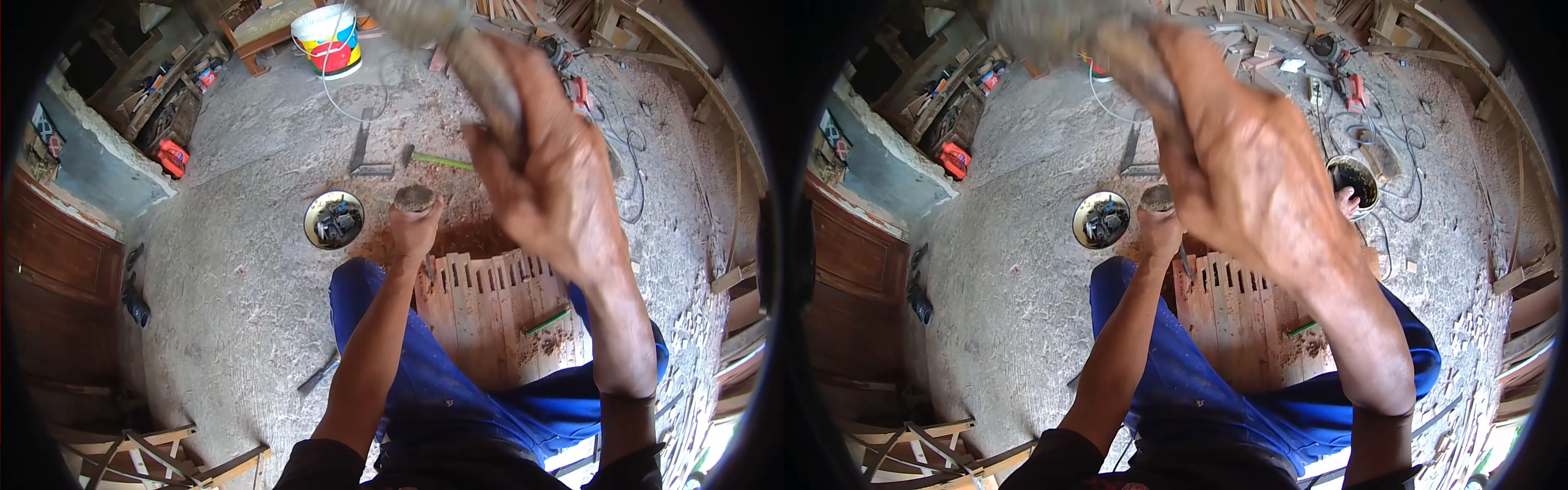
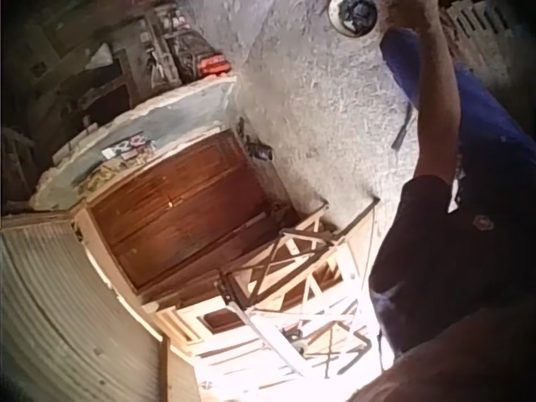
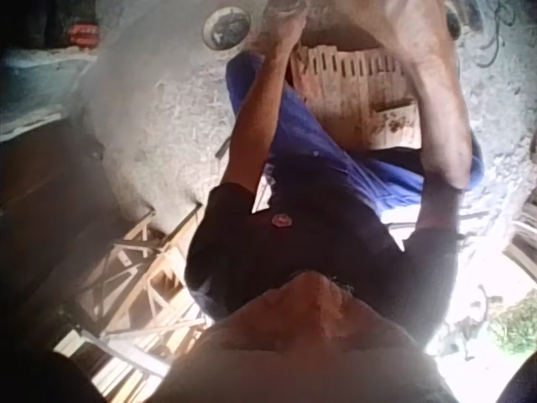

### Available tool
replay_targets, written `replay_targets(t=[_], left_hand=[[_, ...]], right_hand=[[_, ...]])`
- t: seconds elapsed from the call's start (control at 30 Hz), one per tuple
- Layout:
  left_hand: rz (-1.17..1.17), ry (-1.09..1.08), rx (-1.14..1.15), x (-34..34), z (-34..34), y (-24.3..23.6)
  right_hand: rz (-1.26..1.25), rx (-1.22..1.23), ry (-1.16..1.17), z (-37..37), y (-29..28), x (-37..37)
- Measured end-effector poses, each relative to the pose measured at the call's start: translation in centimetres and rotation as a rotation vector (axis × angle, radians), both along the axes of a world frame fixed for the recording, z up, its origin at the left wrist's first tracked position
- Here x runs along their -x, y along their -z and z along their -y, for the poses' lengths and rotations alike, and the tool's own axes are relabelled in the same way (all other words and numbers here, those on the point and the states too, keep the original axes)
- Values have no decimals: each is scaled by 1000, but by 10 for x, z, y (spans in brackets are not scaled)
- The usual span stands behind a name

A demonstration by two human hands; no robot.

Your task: The person carves decorative grooves into a series of wooden slats using a small hatchet and a cylindrical wooden mallet.

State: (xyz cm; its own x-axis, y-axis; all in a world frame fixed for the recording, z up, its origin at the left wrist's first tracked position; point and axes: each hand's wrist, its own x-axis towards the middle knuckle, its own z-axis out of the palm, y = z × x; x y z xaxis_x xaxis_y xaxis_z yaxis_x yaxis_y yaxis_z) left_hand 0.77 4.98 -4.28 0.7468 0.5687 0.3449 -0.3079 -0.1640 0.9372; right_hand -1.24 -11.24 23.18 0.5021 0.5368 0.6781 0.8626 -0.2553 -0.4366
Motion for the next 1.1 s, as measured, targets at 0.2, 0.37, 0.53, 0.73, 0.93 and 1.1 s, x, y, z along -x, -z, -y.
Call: replay_targets(t=[0.2,0.37,0.53,0.73,0.93,1.1], left_hand=[[13,-30,-148,29,33,-26],[86,-56,-143,23,14,-15],[-150,23,161,-22,-6,5],[-177,-28,-34,-9,2,12],[3,-87,-836,78,44,18],[222,516,-461,140,52,-1]], right_hand=[[-210,885,46,23,124,-19],[-239,677,-74,31,77,5],[-49,129,57,13,-14,-5],[81,493,180,-2,36,-30],[-530,604,25,61,110,-4],[-758,277,200,91,158,32]])
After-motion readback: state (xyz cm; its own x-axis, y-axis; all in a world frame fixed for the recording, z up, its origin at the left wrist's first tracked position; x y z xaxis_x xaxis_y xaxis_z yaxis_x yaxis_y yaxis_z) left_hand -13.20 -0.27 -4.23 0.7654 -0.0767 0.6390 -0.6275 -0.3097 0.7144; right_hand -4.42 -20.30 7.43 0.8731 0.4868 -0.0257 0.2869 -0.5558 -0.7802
